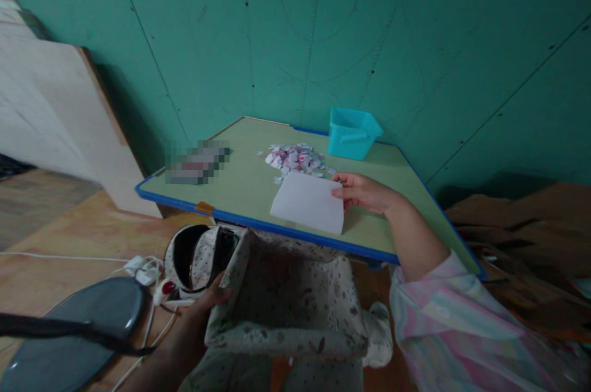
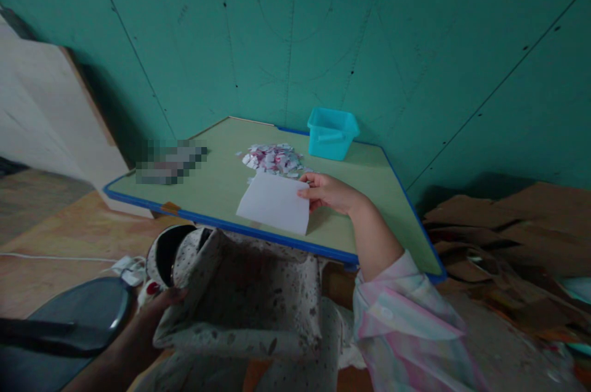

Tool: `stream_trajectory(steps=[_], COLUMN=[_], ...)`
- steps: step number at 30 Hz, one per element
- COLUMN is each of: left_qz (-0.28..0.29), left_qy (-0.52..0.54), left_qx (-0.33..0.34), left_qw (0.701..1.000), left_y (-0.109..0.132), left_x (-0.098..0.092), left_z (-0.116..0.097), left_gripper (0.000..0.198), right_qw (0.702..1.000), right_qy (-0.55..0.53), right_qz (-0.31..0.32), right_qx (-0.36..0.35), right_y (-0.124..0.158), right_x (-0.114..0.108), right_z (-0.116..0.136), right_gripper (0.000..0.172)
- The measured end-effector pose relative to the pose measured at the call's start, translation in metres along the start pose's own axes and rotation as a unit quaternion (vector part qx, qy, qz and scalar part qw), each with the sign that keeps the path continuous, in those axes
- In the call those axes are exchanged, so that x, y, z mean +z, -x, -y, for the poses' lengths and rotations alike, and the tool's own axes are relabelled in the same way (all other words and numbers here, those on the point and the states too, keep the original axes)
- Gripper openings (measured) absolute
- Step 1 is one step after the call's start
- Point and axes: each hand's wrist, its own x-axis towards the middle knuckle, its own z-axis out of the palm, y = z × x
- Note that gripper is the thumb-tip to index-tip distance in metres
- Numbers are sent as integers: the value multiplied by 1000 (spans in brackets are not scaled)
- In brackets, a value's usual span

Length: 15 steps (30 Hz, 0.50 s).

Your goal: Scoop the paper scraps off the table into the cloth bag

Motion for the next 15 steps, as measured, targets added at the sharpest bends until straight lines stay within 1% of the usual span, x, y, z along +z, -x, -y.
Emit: stream_trajectory(steps=[2,4,8,13,15], left_qz=[9,27,33,18,2], left_qy=[1,3,9,6,10], left_qx=[7,1,-13,1,-1], left_qw=[1000,1000,999,1000,1000], left_y=[1,3,5,0,-1], left_x=[1,3,5,1,1], left_z=[-1,-2,-2,0,0], left_gripper=[55,51,53,51,53], right_qw=[1000,1000,1000,1000,1000], right_qy=[1,-1,-9,-1,6], right_qz=[0,1,1,5,6], right_qx=[-2,-4,-9,-6,-6], right_y=[0,1,2,3,3], right_x=[0,0,-1,0,1], right_z=[0,0,1,3,3], right_gripper=[27,26,26,27,28])
